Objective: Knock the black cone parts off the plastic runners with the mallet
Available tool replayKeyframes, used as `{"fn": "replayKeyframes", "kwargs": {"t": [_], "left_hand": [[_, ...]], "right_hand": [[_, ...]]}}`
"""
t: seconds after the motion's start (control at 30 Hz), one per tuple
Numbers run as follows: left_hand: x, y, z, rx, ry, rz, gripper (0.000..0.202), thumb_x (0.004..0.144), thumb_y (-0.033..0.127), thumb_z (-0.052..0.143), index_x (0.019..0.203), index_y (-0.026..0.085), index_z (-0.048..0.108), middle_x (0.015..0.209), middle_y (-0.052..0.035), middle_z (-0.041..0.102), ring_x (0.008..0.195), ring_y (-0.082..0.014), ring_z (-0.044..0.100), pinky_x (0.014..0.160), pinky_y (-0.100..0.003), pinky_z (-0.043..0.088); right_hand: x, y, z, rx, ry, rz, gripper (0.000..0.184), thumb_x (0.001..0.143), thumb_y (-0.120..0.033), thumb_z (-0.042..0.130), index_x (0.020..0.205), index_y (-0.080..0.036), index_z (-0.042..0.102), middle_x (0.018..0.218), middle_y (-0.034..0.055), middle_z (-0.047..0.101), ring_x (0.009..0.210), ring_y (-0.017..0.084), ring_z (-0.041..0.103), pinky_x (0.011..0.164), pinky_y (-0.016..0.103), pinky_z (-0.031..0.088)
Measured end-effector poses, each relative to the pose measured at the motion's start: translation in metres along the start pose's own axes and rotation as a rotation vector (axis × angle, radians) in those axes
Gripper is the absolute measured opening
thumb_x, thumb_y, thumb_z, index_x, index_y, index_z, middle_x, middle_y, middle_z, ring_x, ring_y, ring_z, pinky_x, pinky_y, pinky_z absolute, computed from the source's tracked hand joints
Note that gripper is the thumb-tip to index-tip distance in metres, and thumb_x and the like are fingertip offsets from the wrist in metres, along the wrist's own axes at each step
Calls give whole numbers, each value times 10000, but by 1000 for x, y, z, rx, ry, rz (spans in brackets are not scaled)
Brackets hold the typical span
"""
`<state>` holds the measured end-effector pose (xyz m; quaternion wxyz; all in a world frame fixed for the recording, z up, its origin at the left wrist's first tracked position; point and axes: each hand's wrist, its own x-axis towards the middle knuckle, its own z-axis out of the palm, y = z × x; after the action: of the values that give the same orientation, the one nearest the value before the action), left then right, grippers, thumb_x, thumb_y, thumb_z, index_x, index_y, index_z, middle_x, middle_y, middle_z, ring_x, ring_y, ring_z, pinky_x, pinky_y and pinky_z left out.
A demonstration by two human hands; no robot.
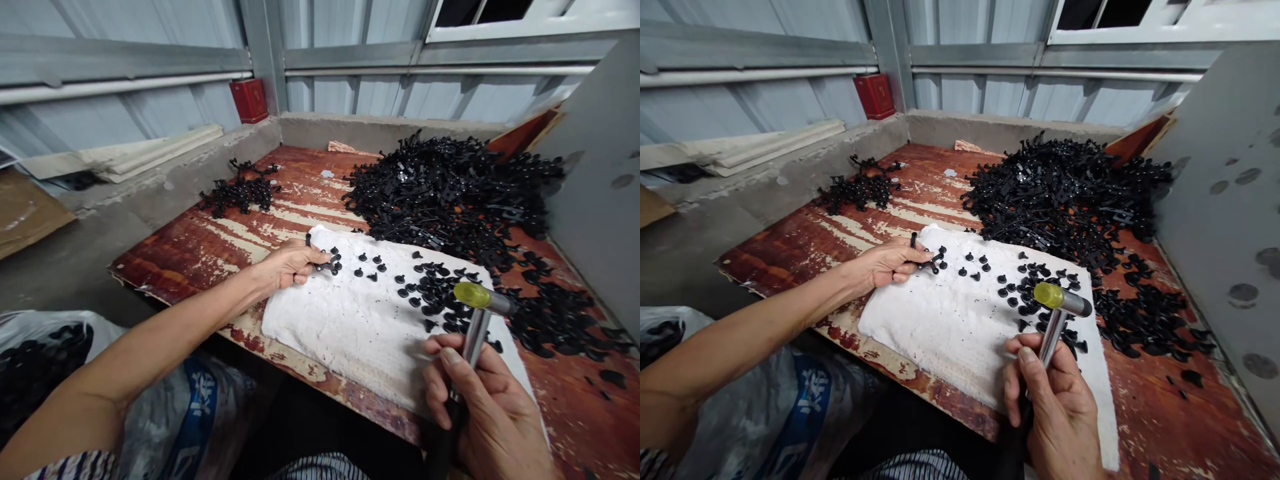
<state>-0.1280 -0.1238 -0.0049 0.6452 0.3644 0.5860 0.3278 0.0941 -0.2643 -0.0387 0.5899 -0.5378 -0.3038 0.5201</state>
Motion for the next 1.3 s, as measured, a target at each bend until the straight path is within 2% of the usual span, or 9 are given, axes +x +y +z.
{"fn": "replayKeyframes", "kwargs": {"t": [0.17, 0.53, 0.73, 0.9, 1.0, 1.1, 1.3], "left_hand": [[5, 4, -1, 6, -60, -89, 252, 816, 48, 597, 578, 107, 538, 517, -29, 604, 281, 13, 241, 277, -121, 139], [8, 7, -1, -44, -95, -168, 195, 779, 30, 578, 605, 109, 538, 483, -28, 582, 291, -2, 305, 274, -108, 155], [5, 7, -5, -124, -140, -101, 222, 662, -19, 647, 626, 148, 504, 458, 35, 502, 319, -27, 377, 275, -108, 169], [-3, 8, -3, -98, -93, -93, 202, 751, -24, 557, 635, 136, 517, 442, 52, 452, 304, -32, 362, 266, -122, 223], [-1, 6, -2, -88, -67, -98, 250, 786, -29, 519, 600, 134, 482, 428, 65, 418, 284, -8, 302, 261, -111, 187], [3, 5, -3, -96, -76, -115, 275, 770, -44, 529, 577, 138, 460, 418, 82, 369, 276, 7, 247, 262, -108, 146], [8, 4, -6, -109, -72, -127, 303, 715, -55, 582, 557, 153, 428, 423, 89, 351, 282, 10, 241, 268, -107, 137]], "right_hand": [[1, 1, -2, -16, 0, 7, 327, 666, -413, 793, 858, -209, 624, 757, 10, 620, 367, 46, 441, 304, 165, 312], [0, 2, -4, 0, 5, -7, 285, 679, -397, 787, 852, -226, 639, 804, 15, 613, 396, 49, 450, 301, 160, 326], [-1, 2, -4, 4, 2, -18, 289, 681, -406, 782, 847, -220, 635, 777, 14, 612, 382, 50, 447, 300, 161, 322], [0, 1, -3, -6, 5, -13, 294, 673, -405, 789, 848, -222, 639, 768, 10, 611, 382, 52, 451, 303, 163, 327], [0, 2, -3, -8, 10, -6, 282, 681, -399, 784, 848, -225, 636, 779, 11, 612, 393, 53, 453, 309, 165, 329], [-1, 2, -3, -9, 16, -12, 268, 688, -393, 778, 847, -229, 638, 791, 12, 614, 398, 52, 449, 314, 166, 324], [-1, 3, -3, -9, 13, -21, 252, 704, -392, 767, 860, -235, 647, 809, 12, 609, 413, 54, 458, 319, 167, 334]]}}
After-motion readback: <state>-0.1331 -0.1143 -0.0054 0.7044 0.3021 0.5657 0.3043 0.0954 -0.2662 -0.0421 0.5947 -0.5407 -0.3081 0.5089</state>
